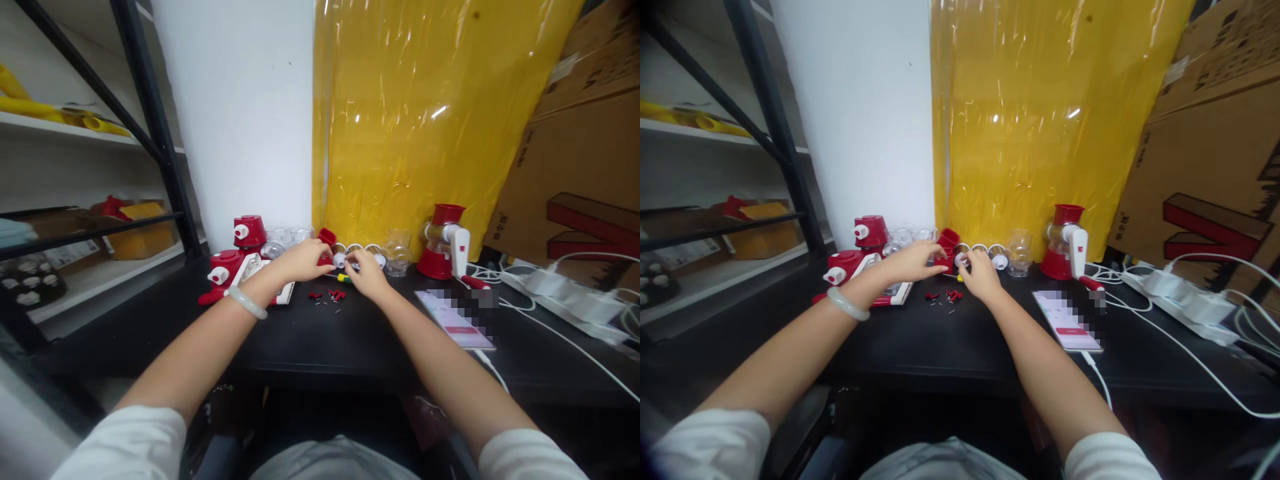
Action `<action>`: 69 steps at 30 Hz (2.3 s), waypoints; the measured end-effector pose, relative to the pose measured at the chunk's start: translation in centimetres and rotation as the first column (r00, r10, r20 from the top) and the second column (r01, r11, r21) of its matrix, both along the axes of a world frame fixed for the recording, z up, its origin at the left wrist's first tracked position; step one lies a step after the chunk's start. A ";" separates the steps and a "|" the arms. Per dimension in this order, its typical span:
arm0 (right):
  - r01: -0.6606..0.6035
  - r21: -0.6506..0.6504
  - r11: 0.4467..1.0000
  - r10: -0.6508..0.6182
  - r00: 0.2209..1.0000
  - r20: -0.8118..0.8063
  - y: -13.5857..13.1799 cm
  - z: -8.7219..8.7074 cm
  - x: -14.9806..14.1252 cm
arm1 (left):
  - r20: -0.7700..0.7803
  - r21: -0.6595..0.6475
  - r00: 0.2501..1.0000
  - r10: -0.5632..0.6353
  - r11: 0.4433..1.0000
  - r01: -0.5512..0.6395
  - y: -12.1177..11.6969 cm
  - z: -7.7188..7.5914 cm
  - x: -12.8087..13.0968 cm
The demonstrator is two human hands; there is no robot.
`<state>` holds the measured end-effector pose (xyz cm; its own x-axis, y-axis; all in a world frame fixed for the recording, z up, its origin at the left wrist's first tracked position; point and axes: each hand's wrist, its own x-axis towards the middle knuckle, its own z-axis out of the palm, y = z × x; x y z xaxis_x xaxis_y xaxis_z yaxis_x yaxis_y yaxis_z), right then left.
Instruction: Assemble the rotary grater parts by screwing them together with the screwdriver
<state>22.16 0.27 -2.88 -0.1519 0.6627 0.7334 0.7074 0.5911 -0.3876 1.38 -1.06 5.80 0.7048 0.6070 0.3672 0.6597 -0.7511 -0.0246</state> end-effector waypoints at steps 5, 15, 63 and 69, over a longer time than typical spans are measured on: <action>0.597 -0.231 0.768 -0.628 0.635 -0.450 3.1 1.1 2.9 | 0.118 0.023 0.993 0.011 1.000 -0.014 0.1 -2.9 3.6; 0.528 -0.667 0.525 -0.851 0.340 -0.401 7.6 0.4 6.8 | 0.305 0.030 0.931 -0.199 0.979 0.200 0.7 -6.2 2.5; 0.392 -0.263 0.882 -0.325 0.908 0.265 1.7 -1.5 2.4 | 0.811 0.462 0.430 -0.396 0.885 -0.056 3.8 -6.7 0.8; 0.388 -0.405 0.828 -0.269 0.908 0.320 2.5 -2.4 2.9 | 0.726 0.545 0.488 -0.484 0.838 0.018 3.5 -6.5 1.0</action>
